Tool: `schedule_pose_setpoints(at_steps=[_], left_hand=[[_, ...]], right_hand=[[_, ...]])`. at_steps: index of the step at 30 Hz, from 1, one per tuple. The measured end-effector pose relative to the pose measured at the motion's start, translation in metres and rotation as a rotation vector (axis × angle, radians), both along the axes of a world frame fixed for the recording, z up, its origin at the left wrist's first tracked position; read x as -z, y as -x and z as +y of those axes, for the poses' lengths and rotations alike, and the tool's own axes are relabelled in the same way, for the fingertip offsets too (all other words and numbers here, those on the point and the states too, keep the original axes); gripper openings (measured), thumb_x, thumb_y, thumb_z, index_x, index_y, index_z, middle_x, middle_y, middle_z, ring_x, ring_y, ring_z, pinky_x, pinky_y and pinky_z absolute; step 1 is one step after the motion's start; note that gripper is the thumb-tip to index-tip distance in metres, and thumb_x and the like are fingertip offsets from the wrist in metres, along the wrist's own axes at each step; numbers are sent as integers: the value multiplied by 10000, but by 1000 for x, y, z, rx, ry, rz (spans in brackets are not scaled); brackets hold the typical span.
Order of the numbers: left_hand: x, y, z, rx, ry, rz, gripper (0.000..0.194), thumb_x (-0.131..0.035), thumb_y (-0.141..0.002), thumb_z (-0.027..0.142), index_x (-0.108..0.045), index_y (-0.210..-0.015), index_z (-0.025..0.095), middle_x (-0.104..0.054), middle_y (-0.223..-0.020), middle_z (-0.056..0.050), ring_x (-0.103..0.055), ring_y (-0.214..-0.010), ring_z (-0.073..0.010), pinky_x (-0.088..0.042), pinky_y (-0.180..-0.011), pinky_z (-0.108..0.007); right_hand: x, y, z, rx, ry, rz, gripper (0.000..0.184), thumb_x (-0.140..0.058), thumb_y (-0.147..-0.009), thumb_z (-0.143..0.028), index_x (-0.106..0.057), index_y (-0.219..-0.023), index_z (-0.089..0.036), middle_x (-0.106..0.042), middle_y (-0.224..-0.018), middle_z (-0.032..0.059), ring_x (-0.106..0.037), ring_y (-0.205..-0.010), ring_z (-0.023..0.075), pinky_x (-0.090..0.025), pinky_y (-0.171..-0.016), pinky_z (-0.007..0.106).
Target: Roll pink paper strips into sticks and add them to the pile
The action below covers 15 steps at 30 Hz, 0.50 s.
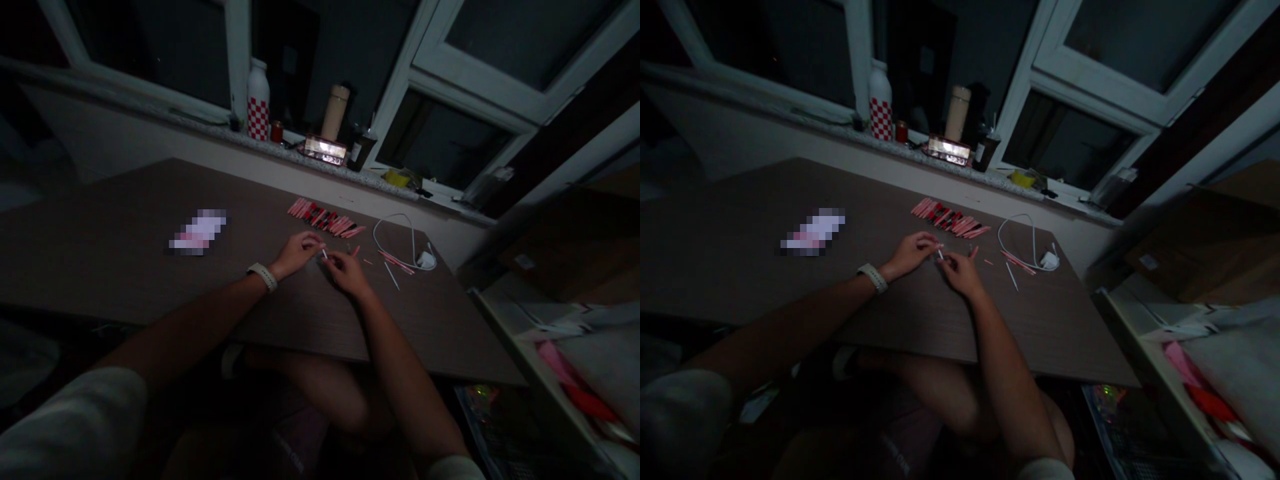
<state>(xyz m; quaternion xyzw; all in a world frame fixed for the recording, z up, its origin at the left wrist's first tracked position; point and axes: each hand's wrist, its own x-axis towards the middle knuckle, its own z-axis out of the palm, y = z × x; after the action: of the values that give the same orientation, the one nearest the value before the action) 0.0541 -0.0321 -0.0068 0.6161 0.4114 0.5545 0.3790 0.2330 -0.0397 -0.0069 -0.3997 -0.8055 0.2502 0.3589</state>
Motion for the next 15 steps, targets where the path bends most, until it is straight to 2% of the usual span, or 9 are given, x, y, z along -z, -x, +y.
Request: schedule_pose_setpoints(at_steps=[5, 15], left_hand=[[0, 1, 1, 22, 4, 26, 305, -700, -740, 396, -605, -877, 141, -686, -843, -47, -645, -766, -152, -509, -722, -279], [-4, 0, -1, 142, 60, -81, 272, -696, -735, 365, -639, -874, 139, -696, -866, -69, -643, -801, -166, -501, -733, -283]], right_hand=[[-2, -1, -2, 22, -14, -11, 278, -581, -859, -382, -697, -1032, -198, -684, -742, 20, -591, -689, 159, -443, -827, 337], [-6, 0, -5, 37, -12, 1, 279, -593, -846, -404, -703, -999, -199, -682, -712, 17, -596, -666, 160, -458, -779, 320]])
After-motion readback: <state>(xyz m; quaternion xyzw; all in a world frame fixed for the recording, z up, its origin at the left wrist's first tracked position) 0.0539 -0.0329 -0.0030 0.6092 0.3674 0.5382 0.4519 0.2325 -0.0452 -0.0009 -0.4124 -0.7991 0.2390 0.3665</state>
